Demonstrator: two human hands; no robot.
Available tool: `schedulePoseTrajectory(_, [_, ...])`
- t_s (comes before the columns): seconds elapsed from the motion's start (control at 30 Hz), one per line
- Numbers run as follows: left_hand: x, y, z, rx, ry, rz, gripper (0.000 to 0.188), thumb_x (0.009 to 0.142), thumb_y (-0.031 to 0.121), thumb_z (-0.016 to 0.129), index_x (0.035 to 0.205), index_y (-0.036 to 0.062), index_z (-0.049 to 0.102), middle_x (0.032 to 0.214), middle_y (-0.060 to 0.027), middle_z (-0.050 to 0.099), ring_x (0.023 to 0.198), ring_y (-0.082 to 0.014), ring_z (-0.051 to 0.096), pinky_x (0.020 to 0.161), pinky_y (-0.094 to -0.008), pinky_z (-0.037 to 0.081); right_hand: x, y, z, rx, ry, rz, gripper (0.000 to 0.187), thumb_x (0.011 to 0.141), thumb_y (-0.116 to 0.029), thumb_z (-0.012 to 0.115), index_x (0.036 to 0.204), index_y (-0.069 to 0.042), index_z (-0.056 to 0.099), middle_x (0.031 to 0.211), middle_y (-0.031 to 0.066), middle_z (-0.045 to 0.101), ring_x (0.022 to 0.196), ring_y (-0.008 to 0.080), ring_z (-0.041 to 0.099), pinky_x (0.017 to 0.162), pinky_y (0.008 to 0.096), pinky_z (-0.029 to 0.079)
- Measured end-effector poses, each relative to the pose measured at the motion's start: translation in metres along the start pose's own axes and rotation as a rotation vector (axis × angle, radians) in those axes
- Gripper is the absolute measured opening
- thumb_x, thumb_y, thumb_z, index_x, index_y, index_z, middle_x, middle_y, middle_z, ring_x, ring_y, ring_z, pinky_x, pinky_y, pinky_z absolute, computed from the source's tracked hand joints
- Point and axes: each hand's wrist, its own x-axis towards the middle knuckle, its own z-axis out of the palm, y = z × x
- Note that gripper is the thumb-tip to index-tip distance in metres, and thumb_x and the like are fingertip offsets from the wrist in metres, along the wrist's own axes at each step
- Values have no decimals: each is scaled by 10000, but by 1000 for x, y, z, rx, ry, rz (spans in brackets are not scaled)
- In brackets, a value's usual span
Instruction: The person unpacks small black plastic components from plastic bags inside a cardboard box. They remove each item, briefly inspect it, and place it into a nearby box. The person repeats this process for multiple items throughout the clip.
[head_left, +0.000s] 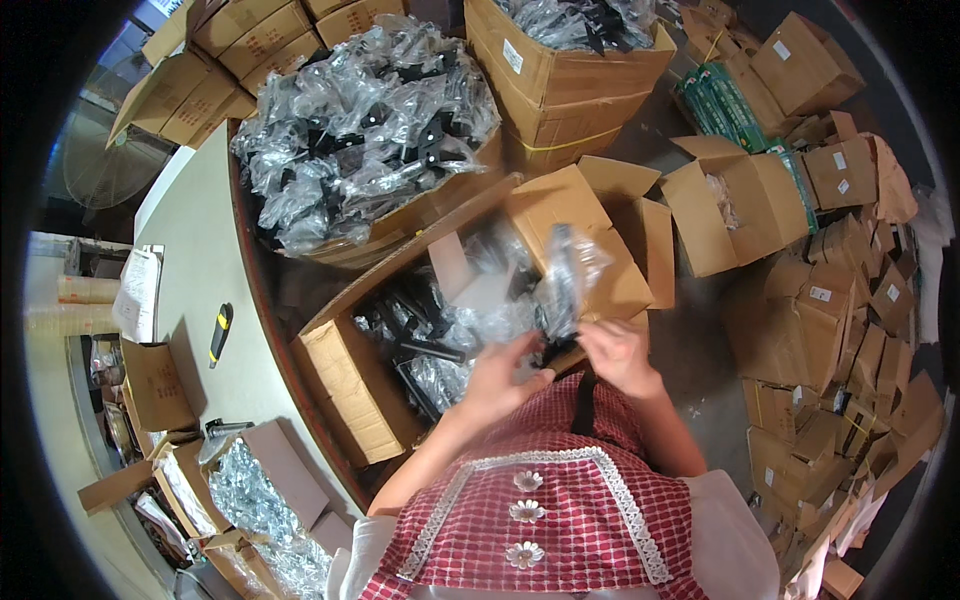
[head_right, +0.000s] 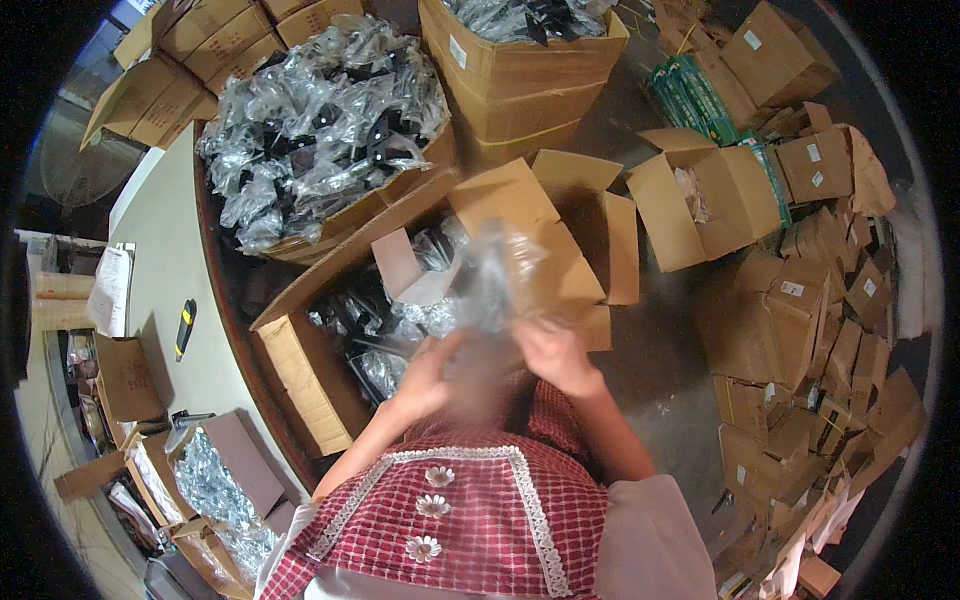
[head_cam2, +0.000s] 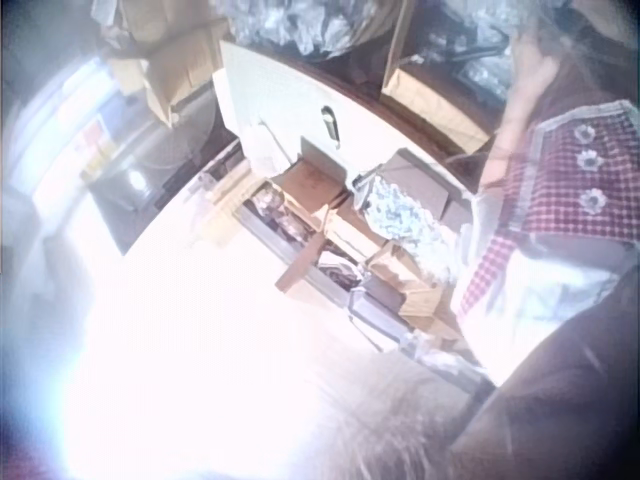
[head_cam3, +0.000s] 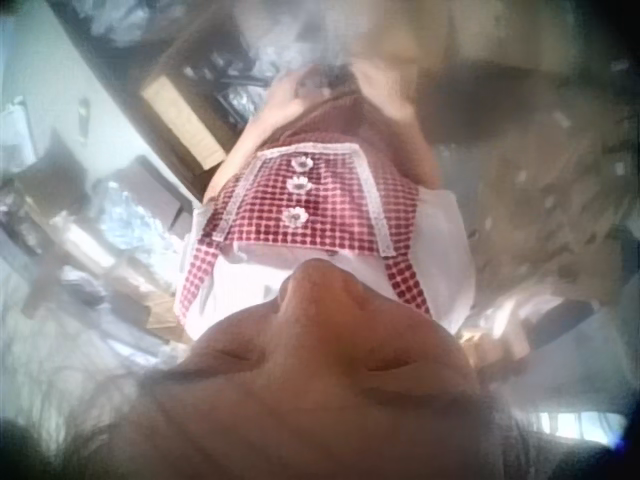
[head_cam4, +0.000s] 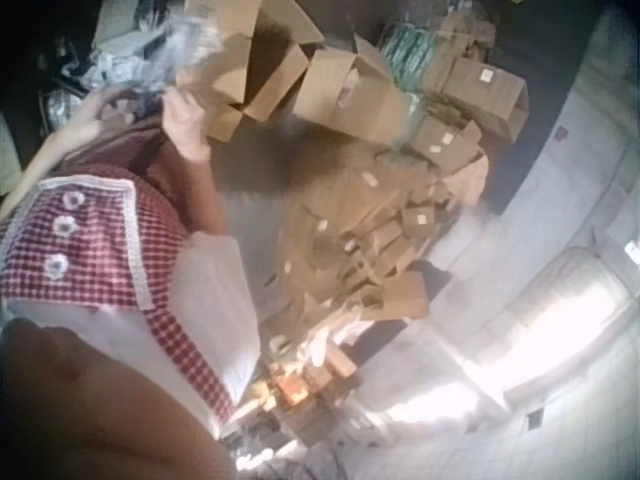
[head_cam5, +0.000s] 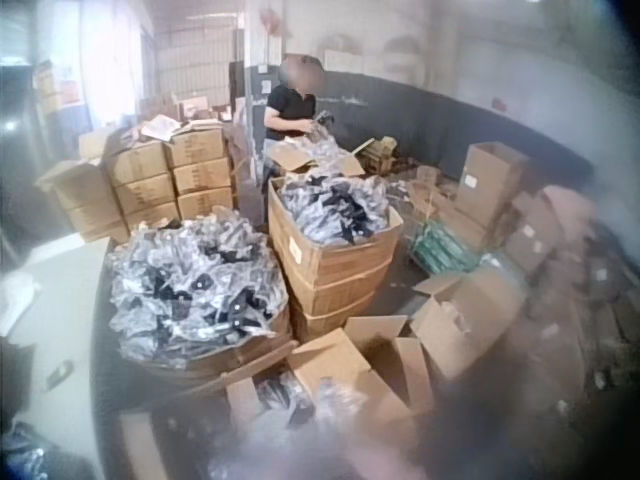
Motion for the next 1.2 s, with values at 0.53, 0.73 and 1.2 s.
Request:
schedulePoseTrajectory(0.53, [-46, -125, -21, 599, 46, -700, 385, 898, 339, 643, 1196, 96, 669, 990, -150, 755, 975, -370, 694, 864, -477, 558, -124, 424, 125, 955, 215, 1252, 387, 949, -322, 642, 1119, 17, 716, 949, 243, 726, 914, 378, 701, 806, 478, 519])
schedulePoseTrajectory(0.73, [-26, -150, -28, 888, 190, -544, 526, 866, 340, 651, 1269, 14, 557, 1142, -192, 690, 1128, -371, 594, 921, -483, 506, -150, 467, 161, 546, 59, 972, 372, 1008, -320, 567, 1148, 3, 686, 927, 228, 728, 870, 393, 705, 726, 465, 530])
schedulePoseTrajectory(1.2, [12, -231, -8, -326, 658, -825, 649, 842, 627, 701, 982, -2, 782, 905, -198, 758, 906, -289, 739, 835, -409, 535, 28, 118, -8, 553, 540, 663, 291, 1032, -212, 607, 1287, -73, 628, 860, -31, 601, 687, 25, 486, 598, 191, 404])
